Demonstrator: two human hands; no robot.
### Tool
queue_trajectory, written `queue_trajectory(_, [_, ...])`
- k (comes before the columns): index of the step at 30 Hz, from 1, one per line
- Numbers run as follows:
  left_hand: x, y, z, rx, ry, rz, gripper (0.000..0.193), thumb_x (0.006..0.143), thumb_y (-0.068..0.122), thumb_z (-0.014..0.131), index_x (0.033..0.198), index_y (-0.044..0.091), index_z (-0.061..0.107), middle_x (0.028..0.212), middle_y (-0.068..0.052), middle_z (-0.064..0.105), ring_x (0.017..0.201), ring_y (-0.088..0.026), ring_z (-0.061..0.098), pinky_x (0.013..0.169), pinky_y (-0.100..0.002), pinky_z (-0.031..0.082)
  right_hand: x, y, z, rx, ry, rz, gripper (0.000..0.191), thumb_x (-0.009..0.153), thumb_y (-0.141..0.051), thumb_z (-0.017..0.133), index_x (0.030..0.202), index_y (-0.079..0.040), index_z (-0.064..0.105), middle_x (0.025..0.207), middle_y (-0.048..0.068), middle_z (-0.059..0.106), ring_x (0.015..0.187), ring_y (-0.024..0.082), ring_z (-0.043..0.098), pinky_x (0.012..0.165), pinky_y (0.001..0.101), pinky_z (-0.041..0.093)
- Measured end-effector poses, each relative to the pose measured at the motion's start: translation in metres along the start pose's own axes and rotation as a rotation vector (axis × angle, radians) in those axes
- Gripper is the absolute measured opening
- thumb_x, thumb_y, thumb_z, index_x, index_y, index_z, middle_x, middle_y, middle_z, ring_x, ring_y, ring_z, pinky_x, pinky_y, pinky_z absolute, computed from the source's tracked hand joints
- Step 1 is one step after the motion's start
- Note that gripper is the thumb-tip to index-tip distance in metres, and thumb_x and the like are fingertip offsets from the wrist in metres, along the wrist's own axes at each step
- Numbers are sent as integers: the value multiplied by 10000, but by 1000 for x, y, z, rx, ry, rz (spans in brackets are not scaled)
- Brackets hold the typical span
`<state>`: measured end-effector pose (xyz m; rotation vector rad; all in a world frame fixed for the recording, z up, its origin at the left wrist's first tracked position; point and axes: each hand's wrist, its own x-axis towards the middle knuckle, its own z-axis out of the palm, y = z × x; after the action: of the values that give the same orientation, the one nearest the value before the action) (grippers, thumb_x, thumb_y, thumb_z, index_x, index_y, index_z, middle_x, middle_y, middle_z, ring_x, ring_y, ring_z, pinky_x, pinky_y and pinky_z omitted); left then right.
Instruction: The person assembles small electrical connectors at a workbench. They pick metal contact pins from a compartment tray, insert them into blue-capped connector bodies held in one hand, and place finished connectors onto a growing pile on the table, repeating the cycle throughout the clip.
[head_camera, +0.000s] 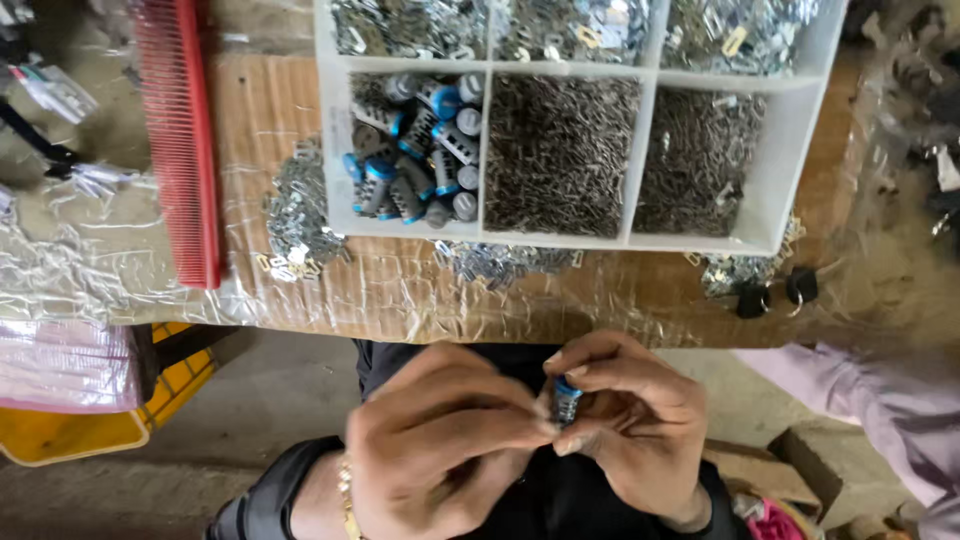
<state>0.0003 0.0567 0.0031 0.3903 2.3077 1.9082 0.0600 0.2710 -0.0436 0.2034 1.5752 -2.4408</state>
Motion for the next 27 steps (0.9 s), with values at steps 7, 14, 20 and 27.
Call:
queue_trajectory(7, [1, -9, -6, 125, -117, 183, 290, 810, -13, 860, 1060, 86, 752, 1074, -68, 723, 945, -217, 699, 815, -323, 603, 3, 4, -2, 20, 13, 0, 348, 894, 28, 827, 1203, 93, 681, 1225, 272, 652, 891, 206, 764, 701, 273, 682])
queue_trajectory(14, [0, -5, 5, 179, -70, 226, 303, 822, -31, 859, 1076, 77, 734, 1061, -57, 728, 902, -234, 711, 806, -330, 599, 6, 7, -10, -130, -11, -47, 354, 856, -2, 846, 1169, 64, 695, 1222, 247, 666, 880, 165, 762, 714, 232, 661])
queue_trajectory(20, [20, 6, 9, 349, -120, 335, 305, 732, 32, 859, 993, 16, 703, 992, -111, 691, 852, -268, 703, 779, -355, 601, 0, 3, -18, 0, 21, -33, 353, 846, 22, 854, 1159, 79, 702, 1193, 246, 669, 838, 180, 759, 699, 247, 661])
queue_trajectory(27, [22, 3, 12, -301, -404, -424, 293, 802, 94, 904, 956, 66, 656, 876, -32, 655, 736, -214, 645, 677, -308, 550, 3, 9, -32, 232, -255, -89, 348, 851, 19, 856, 1169, 78, 726, 1180, 214, 654, 1005, 263, 676, 915, 348, 595])
